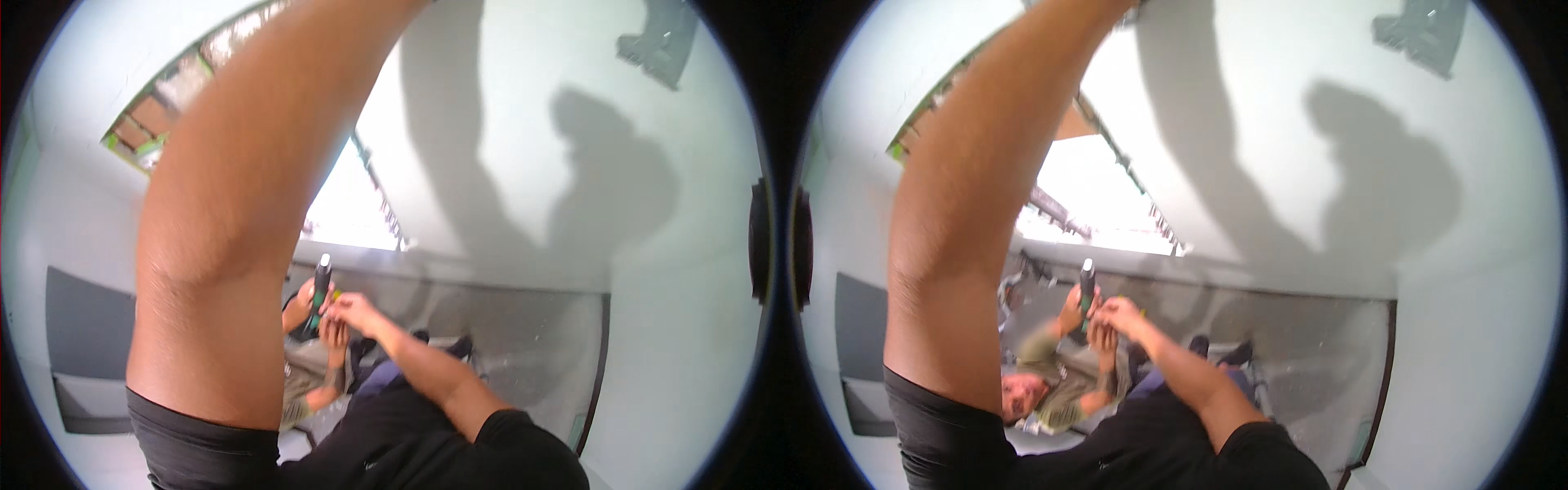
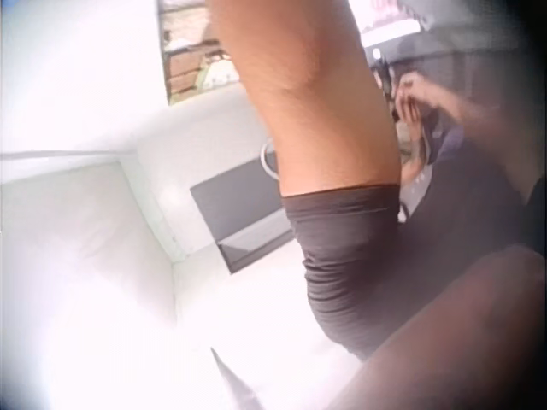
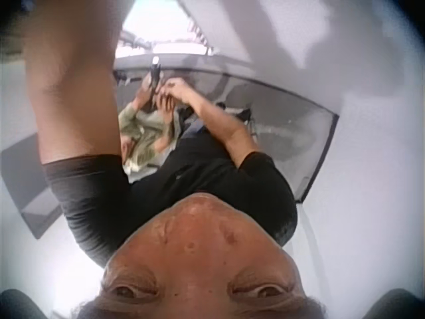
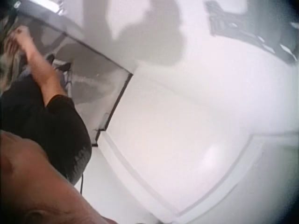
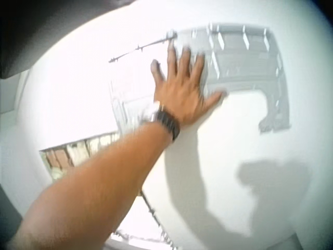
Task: The person measures the distance from the ceiling using a tape measure, marks the wall with a pencil through the holes in a metal bracket, and uses a power drill to secure the bracket to the wall.
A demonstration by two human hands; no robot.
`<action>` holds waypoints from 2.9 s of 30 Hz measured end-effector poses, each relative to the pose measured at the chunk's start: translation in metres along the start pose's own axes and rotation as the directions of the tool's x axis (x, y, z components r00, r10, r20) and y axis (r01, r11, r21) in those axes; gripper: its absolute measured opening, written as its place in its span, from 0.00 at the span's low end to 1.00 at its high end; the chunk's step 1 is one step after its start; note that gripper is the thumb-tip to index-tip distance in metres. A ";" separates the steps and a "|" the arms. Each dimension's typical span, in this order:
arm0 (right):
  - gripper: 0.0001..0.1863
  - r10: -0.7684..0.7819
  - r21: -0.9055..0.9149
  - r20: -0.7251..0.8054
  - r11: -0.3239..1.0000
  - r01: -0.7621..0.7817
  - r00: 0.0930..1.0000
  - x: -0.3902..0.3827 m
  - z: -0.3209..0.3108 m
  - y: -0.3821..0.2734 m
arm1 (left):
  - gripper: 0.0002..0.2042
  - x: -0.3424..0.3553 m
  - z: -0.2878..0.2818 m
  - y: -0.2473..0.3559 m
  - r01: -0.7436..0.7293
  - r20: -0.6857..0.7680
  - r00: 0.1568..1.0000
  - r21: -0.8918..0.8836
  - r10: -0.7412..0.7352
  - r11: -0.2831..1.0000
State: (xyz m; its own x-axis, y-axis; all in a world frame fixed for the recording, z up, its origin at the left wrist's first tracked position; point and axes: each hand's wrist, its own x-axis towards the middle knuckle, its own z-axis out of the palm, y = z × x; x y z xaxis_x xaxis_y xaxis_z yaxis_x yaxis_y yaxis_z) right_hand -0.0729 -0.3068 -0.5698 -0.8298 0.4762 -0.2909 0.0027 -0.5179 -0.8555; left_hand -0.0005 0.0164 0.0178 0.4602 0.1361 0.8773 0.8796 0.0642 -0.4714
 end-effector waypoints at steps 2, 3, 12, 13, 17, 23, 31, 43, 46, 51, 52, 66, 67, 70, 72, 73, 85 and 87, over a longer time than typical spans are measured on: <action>0.10 0.062 0.085 0.076 0.994 -0.068 0.995 -0.008 0.003 -0.003 | 0.50 -0.010 -0.008 -0.003 0.013 -0.004 1.000 0.008 -0.013 1.000; 0.12 -0.016 0.096 0.098 0.995 0.006 0.995 -0.007 0.007 0.005 | 0.49 -0.012 -0.010 -0.005 0.031 0.034 0.999 -0.019 -0.031 0.999; 0.40 -0.041 -0.279 0.191 0.956 0.095 0.981 0.018 0.032 0.033 | 0.47 -0.013 -0.005 -0.011 0.069 0.021 0.998 -0.154 -0.067 0.986; 0.42 -0.107 -0.292 0.183 0.943 0.158 0.977 0.023 0.034 0.043 | 0.47 -0.011 -0.006 -0.009 0.079 0.055 0.996 -0.132 -0.072 0.988; 0.40 -0.169 -0.412 0.047 0.894 0.173 0.985 0.004 0.025 0.028 | 0.49 -0.004 -0.009 -0.003 0.068 0.092 0.994 -0.114 -0.057 0.991; 0.39 -0.096 -0.549 -0.025 0.833 0.067 0.995 -0.066 -0.023 0.011 | 0.50 -0.005 -0.008 -0.005 0.092 0.090 0.993 -0.153 -0.079 0.984; 0.33 -0.192 -0.681 -0.284 0.730 -0.056 0.940 -0.222 -0.103 -0.029 | 0.49 -0.006 -0.008 -0.004 0.110 0.097 0.991 -0.185 -0.093 0.977; 0.68 -0.449 -0.666 -0.506 0.746 -0.004 0.736 -0.492 -0.093 -0.286 | 0.46 -0.003 -0.005 0.004 0.114 0.039 0.993 -0.212 -0.108 0.971; 0.61 -0.560 -0.726 -0.447 0.682 0.082 0.698 -0.544 -0.069 -0.355 | 0.47 -0.009 0.000 -0.001 0.109 0.008 0.994 -0.235 -0.110 0.966; 0.54 -0.764 -0.864 -0.409 0.500 0.058 0.499 -0.595 -0.038 -0.454 | 0.47 -0.012 -0.002 -0.010 0.104 -0.032 0.993 -0.240 -0.115 0.965; 0.48 -0.822 -0.887 -0.430 0.461 -0.006 0.374 -0.597 -0.039 -0.470 | 0.47 -0.011 -0.003 -0.010 0.112 -0.036 0.991 -0.244 -0.125 0.963; 0.17 -0.945 -0.891 -0.314 0.262 -0.371 0.086 -0.558 -0.031 -0.612 | 0.47 -0.012 -0.006 -0.003 0.144 -0.018 0.987 -0.331 -0.159 0.933; 0.17 -0.948 -0.888 -0.308 0.257 -0.380 0.078 -0.557 -0.032 -0.613 | 0.47 -0.012 -0.006 -0.004 0.152 -0.013 0.986 -0.331 -0.165 0.931; 0.17 -0.954 -0.884 -0.292 0.242 -0.399 0.067 -0.555 -0.028 -0.616 | 0.46 -0.012 -0.008 -0.004 0.159 0.009 0.986 -0.328 -0.166 0.931; 0.18 -0.959 -0.877 -0.277 0.227 -0.424 0.059 -0.553 -0.025 -0.619 | 0.46 -0.011 -0.009 -0.005 0.159 0.031 0.987 -0.294 -0.157 0.942; 0.18 -0.957 -0.873 -0.282 0.229 -0.431 0.063 -0.553 -0.022 -0.621 | 0.46 -0.011 -0.006 -0.004 0.164 0.037 0.986 -0.301 -0.160 0.939; 0.17 -0.959 -0.852 -0.272 0.199 -0.484 0.084 -0.544 -0.015 -0.623 | 0.46 -0.013 0.001 -0.002 0.141 -0.073 0.981 -0.351 -0.177 0.926; 0.17 -0.958 -0.846 -0.276 0.206 -0.492 0.074 -0.544 -0.013 -0.623 | 0.46 -0.013 -0.001 -0.001 0.142 -0.062 0.983 -0.327 -0.171 0.934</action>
State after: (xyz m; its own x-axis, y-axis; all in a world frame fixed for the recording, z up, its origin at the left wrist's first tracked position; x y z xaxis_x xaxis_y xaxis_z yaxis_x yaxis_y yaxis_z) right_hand 0.3843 -0.2337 0.1162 0.0901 0.7278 0.6798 0.8810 0.2601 -0.3952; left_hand -0.0073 0.0131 0.0074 0.3092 0.0616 0.9490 0.9265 -0.2444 -0.2861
